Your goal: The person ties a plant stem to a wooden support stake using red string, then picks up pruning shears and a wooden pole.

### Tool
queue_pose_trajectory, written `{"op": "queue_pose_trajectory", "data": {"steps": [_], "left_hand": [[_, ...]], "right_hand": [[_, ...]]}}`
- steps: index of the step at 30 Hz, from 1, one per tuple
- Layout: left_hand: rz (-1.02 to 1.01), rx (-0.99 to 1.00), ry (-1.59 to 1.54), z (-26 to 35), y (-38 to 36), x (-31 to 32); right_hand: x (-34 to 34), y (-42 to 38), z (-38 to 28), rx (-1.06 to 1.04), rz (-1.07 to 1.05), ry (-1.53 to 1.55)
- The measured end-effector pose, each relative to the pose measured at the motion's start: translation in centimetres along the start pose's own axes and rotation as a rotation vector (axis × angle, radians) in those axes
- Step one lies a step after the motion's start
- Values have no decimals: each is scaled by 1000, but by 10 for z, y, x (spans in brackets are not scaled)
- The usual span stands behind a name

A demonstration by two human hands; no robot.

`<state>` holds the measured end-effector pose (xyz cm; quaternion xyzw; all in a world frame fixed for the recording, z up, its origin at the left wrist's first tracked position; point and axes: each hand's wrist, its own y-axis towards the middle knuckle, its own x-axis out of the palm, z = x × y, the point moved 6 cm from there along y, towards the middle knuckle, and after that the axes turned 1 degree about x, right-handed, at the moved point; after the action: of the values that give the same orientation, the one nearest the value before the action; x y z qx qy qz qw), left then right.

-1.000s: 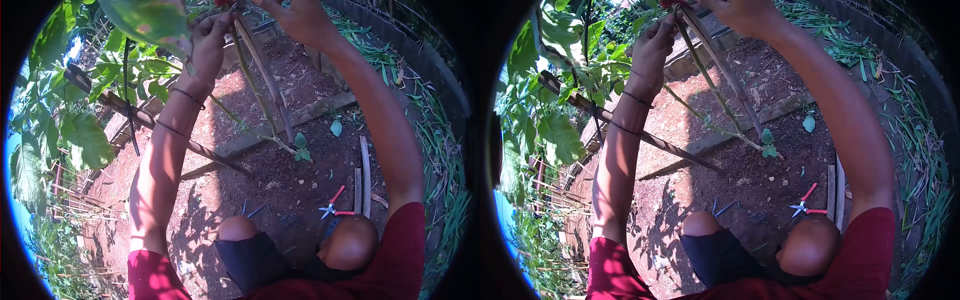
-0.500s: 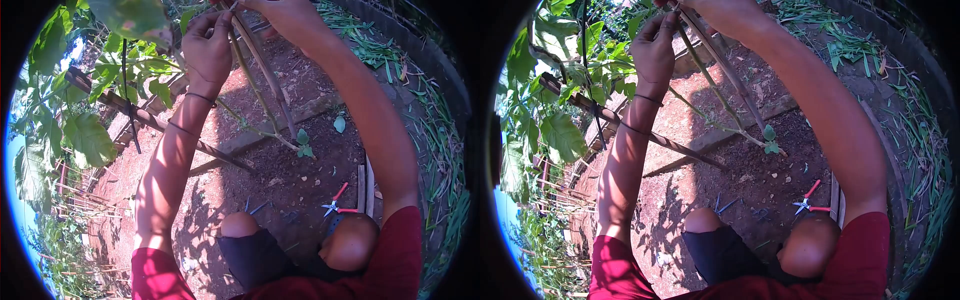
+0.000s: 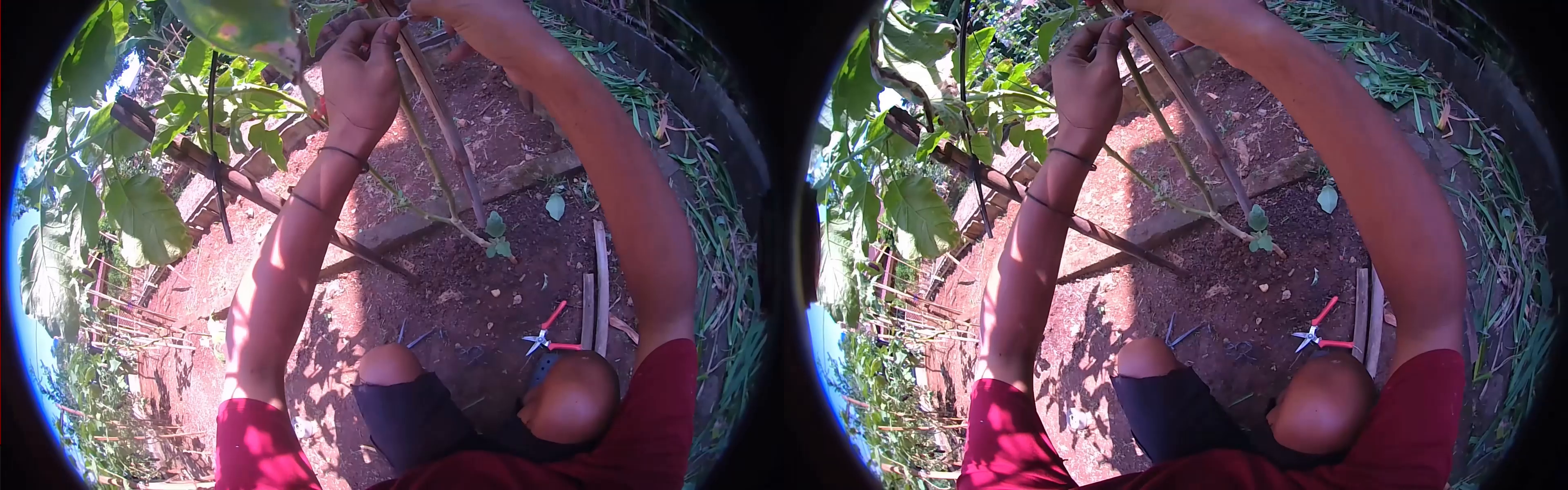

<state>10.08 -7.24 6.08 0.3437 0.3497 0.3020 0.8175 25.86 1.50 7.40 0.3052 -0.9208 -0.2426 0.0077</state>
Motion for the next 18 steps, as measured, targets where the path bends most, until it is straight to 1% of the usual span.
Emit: {"op": "queue_pose_trajectory", "data": {"steps": [2,4,6,7,9,10,12,16,18], "left_hand": [[-69,-26,-40,4,-3,7],[-102,-60,10,6,-7,9],[-140,0,69,6,-9,10],[-142,-5,71,4,-8,10],[-119,94,101,11,-4,8],[-120,91,104,12,-4,7],[-203,32,73,19,-3,9],[-183,36,-4,25,-4,11],[-206,-29,38,31,-6,11]], "right_hand": [[2,2,9,44,97,90],[2,2,14,63,93,99],[4,1,14,83,89,112],[3,0,13,76,99,91],[5,-1,11,72,106,71],[5,-1,11,62,112,109],[6,-3,6,51,117,145],[9,-5,4,56,133,156],[11,-5,6,46,138,156]]}}
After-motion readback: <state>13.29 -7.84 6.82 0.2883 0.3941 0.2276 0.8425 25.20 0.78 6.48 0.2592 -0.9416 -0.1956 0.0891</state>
